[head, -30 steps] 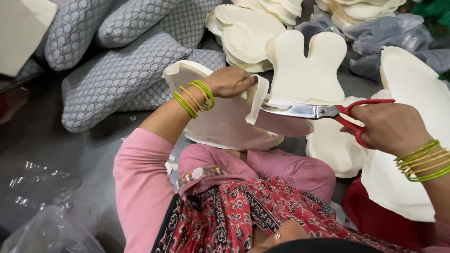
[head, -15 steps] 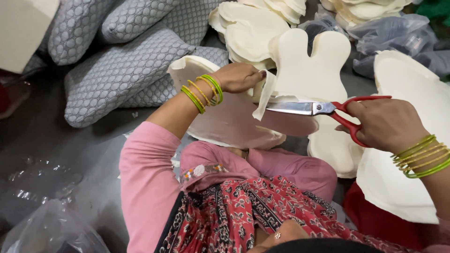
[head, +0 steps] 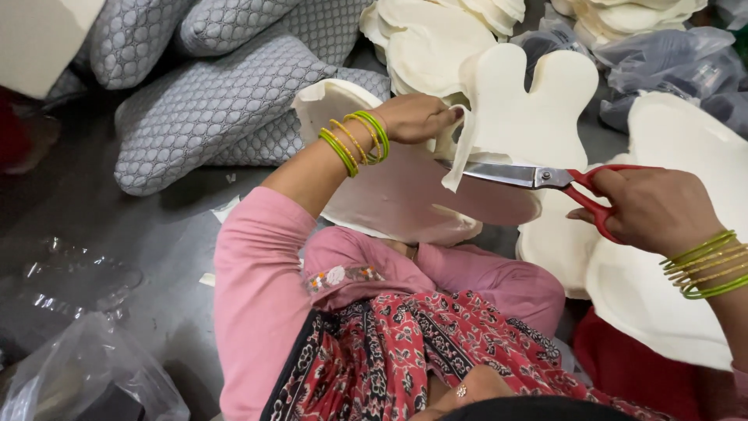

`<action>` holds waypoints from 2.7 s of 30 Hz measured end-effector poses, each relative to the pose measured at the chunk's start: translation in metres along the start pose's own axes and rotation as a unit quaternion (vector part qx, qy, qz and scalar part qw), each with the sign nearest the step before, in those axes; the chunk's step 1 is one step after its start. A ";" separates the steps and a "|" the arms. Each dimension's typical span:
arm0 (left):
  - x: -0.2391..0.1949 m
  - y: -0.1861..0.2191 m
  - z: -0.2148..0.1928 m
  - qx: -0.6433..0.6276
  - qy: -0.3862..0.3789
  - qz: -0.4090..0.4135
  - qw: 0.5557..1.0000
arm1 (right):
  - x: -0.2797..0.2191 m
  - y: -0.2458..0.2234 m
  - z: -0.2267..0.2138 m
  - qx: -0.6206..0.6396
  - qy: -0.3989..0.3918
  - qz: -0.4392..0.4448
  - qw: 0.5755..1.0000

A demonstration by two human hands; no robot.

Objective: The person trims excess material from molded foam pillow inserts with scissors.

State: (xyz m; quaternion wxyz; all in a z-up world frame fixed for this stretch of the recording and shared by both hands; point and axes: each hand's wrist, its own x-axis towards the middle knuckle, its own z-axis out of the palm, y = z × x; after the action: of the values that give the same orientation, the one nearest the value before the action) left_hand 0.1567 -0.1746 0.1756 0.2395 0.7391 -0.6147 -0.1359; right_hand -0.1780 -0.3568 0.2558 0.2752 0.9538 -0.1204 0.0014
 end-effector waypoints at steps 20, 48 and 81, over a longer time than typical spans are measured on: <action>0.003 -0.001 0.006 -0.003 0.014 0.040 0.999 | 0.006 0.003 0.028 0.062 0.021 -0.018 0.998; 0.000 0.001 0.003 -0.032 -0.007 0.015 0.999 | -0.018 0.023 0.124 0.149 0.102 0.061 0.982; -0.133 -0.214 0.105 -0.150 0.414 -0.158 0.884 | -0.029 -0.081 0.210 0.643 0.313 0.128 0.687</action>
State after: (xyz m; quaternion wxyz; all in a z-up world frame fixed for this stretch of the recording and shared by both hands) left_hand 0.2571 -0.0376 -0.0375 0.5560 0.7706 -0.3065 0.0560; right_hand -0.2010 -0.3939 0.0330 -0.3870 0.8164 -0.1181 0.4120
